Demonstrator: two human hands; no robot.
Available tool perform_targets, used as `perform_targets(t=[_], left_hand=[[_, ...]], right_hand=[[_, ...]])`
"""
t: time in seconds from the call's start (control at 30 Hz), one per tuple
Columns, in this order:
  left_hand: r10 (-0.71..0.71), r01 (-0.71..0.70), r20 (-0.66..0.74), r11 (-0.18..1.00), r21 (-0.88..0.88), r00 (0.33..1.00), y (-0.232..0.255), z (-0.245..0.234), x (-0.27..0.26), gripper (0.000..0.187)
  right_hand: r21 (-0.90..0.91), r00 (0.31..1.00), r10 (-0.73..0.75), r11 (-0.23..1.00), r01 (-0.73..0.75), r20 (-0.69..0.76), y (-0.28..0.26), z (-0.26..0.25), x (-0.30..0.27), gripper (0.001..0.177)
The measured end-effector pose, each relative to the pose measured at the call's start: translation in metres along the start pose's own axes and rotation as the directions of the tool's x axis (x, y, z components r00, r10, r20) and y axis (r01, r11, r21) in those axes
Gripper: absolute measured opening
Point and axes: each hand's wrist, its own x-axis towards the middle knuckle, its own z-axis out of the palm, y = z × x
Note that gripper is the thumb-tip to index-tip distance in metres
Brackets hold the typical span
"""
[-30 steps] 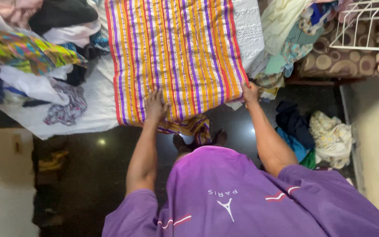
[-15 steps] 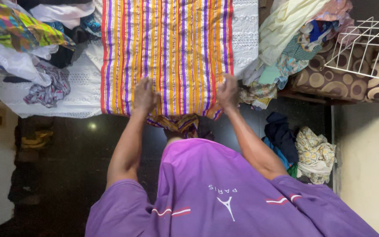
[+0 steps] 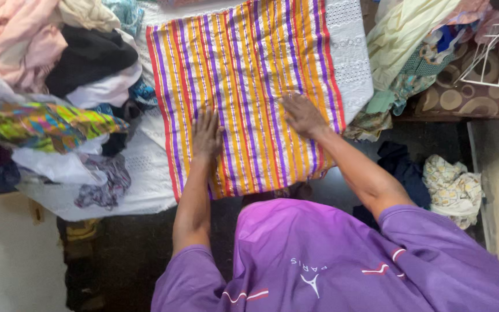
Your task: The person picks up a striped garment from a pile on the bed, spreads it out flat, and folds it by hand into a neat rectangular shape.
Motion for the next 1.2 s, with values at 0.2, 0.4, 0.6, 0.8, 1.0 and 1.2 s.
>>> perform_targets(t=[0.2,0.4,0.6,0.8,1.0,1.2], left_hand=[[-0.196,0.214,0.176,0.973,-0.088,0.965,-0.051,-0.006,0.038,0.064],[-0.270,0.263,-0.029,0.952,-0.157,0.962,-0.038,0.013,0.091,0.070],[0.328,-0.345,0.400,0.938,-0.031,0.856,-0.037,-0.010,0.141,0.062],[0.192,-0.227,0.429,0.973,0.030,0.883,-0.079,-0.019,0.219,0.070],[-0.015,0.021,0.275,1.000,-0.021,0.961,-0.111,-0.008,0.280,0.072],[-0.100,0.120,0.253,0.991,-0.066,0.962,-0.127,-0.017,0.298,0.067]], right_hand=[[-0.019,0.930,0.342,0.937,-0.348,-0.132,-0.009,-0.012,0.028,0.059],[0.119,0.939,0.324,0.943,-0.311,-0.119,-0.060,0.007,0.068,0.056],[0.006,0.987,-0.032,0.999,0.032,0.157,-0.066,0.019,0.126,0.062],[-0.070,0.957,-0.029,0.996,0.051,0.287,0.006,-0.015,0.193,0.074],[-0.021,0.917,0.228,0.972,-0.234,0.326,0.037,-0.058,0.247,0.076],[-0.090,0.911,0.350,0.937,-0.339,0.217,0.090,-0.085,0.262,0.078]])
